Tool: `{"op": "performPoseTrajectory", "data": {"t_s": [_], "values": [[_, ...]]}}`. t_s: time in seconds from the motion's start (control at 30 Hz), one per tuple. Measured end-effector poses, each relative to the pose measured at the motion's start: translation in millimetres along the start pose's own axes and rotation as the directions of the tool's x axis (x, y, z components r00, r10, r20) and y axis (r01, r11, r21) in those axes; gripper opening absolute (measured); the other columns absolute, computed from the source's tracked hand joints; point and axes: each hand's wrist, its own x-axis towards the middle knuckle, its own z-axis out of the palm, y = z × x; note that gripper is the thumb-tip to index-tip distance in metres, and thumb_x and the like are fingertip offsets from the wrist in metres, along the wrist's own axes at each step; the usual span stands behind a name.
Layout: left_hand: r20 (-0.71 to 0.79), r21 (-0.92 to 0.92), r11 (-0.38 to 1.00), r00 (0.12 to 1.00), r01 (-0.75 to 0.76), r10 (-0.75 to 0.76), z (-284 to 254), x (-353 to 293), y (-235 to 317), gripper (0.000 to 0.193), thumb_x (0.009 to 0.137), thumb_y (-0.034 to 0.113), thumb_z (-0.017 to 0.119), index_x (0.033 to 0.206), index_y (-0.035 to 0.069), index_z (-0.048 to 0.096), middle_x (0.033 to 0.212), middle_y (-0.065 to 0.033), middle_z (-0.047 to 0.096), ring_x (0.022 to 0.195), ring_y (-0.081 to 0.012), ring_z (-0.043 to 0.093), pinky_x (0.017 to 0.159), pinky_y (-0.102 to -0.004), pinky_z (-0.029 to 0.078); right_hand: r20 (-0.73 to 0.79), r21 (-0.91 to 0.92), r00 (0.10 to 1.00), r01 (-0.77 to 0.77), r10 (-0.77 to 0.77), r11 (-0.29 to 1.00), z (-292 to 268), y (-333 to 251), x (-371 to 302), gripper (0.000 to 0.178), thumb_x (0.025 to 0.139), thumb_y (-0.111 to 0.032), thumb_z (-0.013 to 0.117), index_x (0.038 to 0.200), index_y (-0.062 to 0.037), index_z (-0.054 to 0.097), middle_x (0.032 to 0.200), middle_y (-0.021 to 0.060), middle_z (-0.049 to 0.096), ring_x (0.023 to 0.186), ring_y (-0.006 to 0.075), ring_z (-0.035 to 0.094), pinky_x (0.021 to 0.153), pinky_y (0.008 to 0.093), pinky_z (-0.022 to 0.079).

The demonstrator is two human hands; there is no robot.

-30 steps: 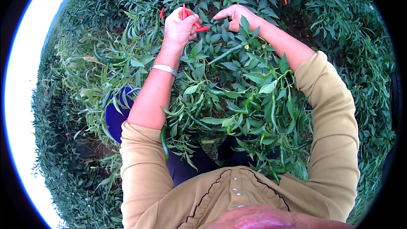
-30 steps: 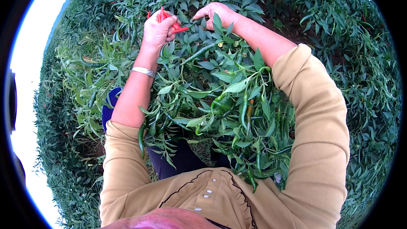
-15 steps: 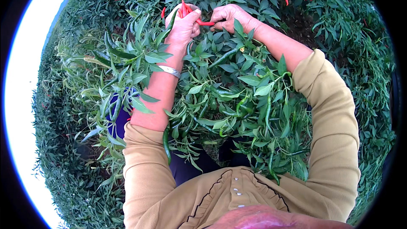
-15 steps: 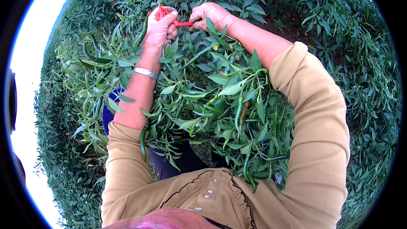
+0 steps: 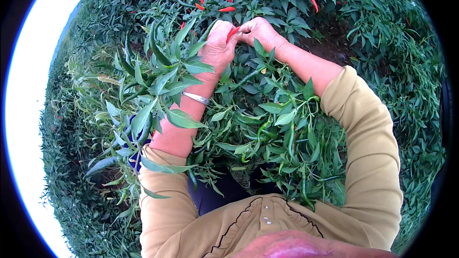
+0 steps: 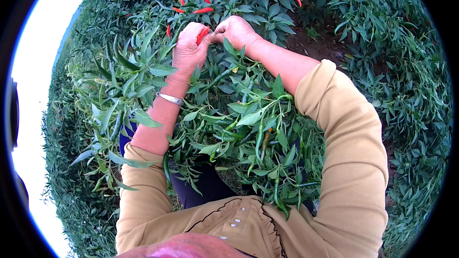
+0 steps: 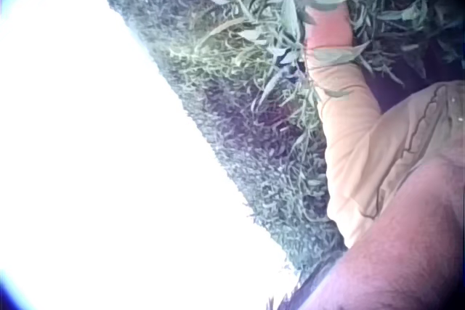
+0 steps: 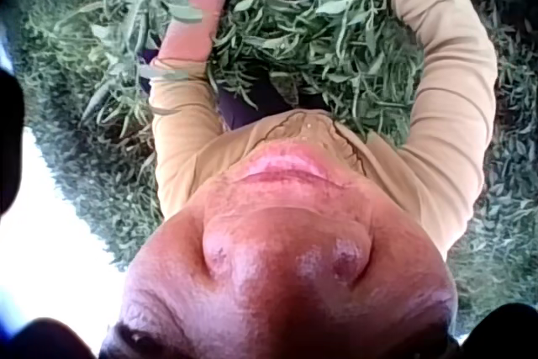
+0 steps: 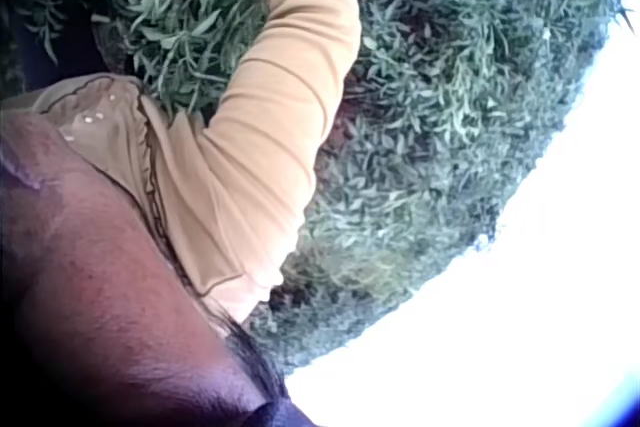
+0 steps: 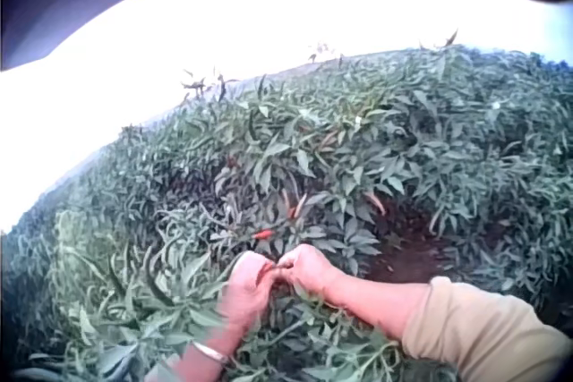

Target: The person picks red chili peppers from plants in a garden by hand. They carefully select ripe peppers, detach them from the stems, and place them into a purple bucket positioned on the ground nearby.

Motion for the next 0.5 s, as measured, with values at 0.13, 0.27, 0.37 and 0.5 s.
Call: {"op": "performPoseTrajectory", "data": {"t_s": [0.13,0.27,0.37,0.5], "values": [[0.008,-0.260,0.849,0.880,0.461,-0.475,-3.2,8.7,-4.0,0.015,0.084,0.013,0.068,0.081,0.003,0.057,0.062,-0.0001,0.054,0.053,-0.0081,0.049,0.048,-0.0240,0.040,0.011,-0.145,1.000,-0.021,0.023,0.989,-7.9,-18.6,-8.5,0.022,0.074,-0.032,0.072,0.082,-0.0112,0.072,0.068,0.0107,0.064,0.062,0.0225,0.060,0.062,0.0354,0.048],[0.156,-0.408,0.646,0.746,0.645,-0.647,1.5,33.4,-23.8,0.014,0.079,0.009,0.071,0.086,0.006,0.059,0.064,0.0026,0.054,0.048,-0.0049,0.042,0.039,-0.0217,0.032,-0.015,-0.507,0.993,0.092,-0.115,0.857,0.7,-37.9,-22.2,0.020,0.074,-0.032,0.066,0.087,-0.0170,0.072,0.082,0.0083,0.067,0.082,0.0267,0.063,0.071,0.0393,0.049],[0.201,-0.330,0.730,0.800,0.599,-0.566,-1.6,47.8,-24.0,0.020,0.077,0.008,0.073,0.094,0.007,0.062,0.066,0.0039,0.054,0.049,-0.0048,0.043,0.040,-0.0215,0.033,0.070,-0.711,0.989,0.142,-0.132,0.689,0.2,-57.3,-28.5,0.014,0.074,-0.022,0.064,0.084,-0.0154,0.071,0.090,0.0044,0.066,0.093,0.0240,0.058,0.077,0.0340,0.048],[0.280,-0.444,0.621,0.758,0.646,-0.589,5.5,73.5,-14.4,0.016,0.078,0.009,0.072,0.092,0.008,0.064,0.063,0.0060,0.051,0.047,-0.0039,0.039,0.040,-0.0211,0.030,0.046,-0.761,0.822,0.397,-0.568,0.513,0.4,-35.2,-23.6,0.016,0.069,-0.016,0.061,0.082,-0.0122,0.070,0.081,0.0089,0.064,0.091,0.0272,0.057,0.082,0.0372,0.045]]}}
